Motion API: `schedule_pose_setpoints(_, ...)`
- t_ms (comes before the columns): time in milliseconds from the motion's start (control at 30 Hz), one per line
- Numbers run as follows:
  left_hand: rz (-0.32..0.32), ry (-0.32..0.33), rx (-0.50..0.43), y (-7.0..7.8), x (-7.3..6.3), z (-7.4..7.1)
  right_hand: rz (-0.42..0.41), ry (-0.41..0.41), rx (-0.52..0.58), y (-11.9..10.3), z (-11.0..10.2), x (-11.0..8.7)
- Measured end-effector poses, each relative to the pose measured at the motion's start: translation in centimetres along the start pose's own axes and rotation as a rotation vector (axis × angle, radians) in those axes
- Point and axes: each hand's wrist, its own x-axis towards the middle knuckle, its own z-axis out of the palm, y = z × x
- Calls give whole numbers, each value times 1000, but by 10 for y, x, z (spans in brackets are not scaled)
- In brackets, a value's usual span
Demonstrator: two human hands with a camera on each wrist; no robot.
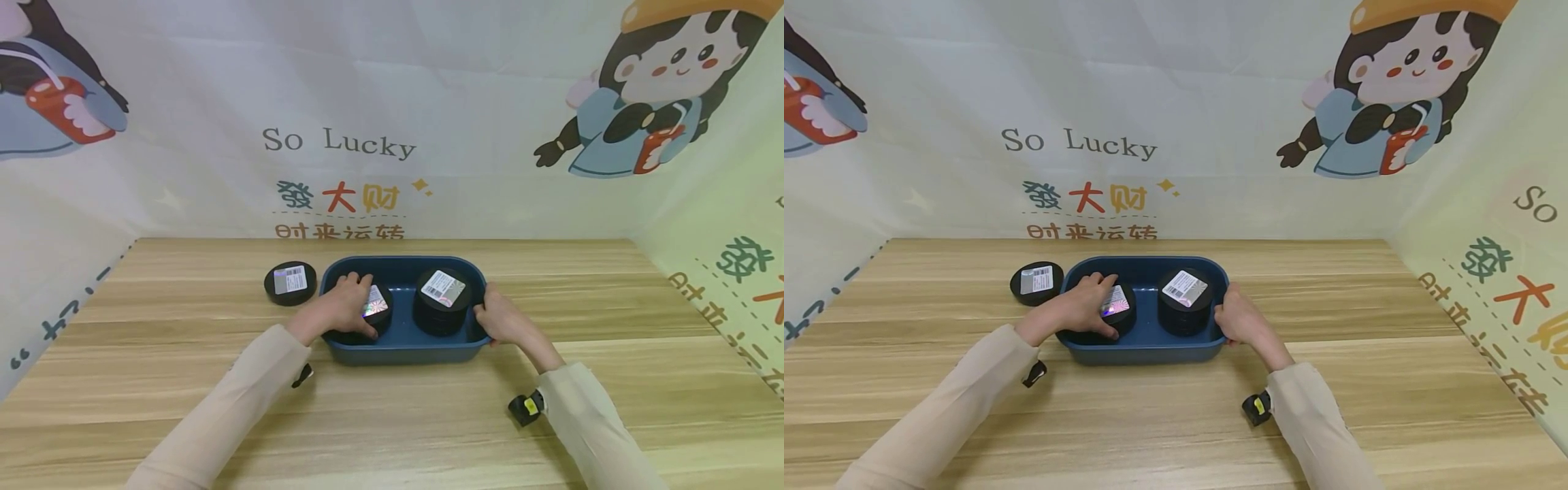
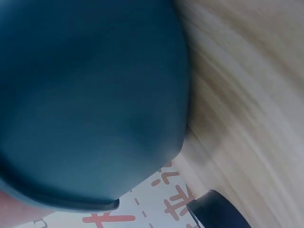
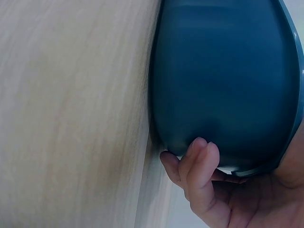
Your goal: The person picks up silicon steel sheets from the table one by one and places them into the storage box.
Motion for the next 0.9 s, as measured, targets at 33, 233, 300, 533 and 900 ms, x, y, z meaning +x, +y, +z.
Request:
schedule_pose_setpoints(33,0,-2,-3,0,-1,0,-1,-1,-2,0,0,0)
schedule_pose_setpoints(233,26,12,-33,1,-8,-7,6,-7,-17,-1,-1,-1)
schedule_pose_setpoints(300,48,39,-53,-1,-10,-10,9,-8,-22,-1,-1,0)
schedule_pose_setpoints(533,125,220,-127,-11,-15,-22,13,-10,-25,-1,-1,0)
schedule_pose_setpoints(900,127,422,-179,-30,-26,-38,12,-7,-28,-2,-1,0)
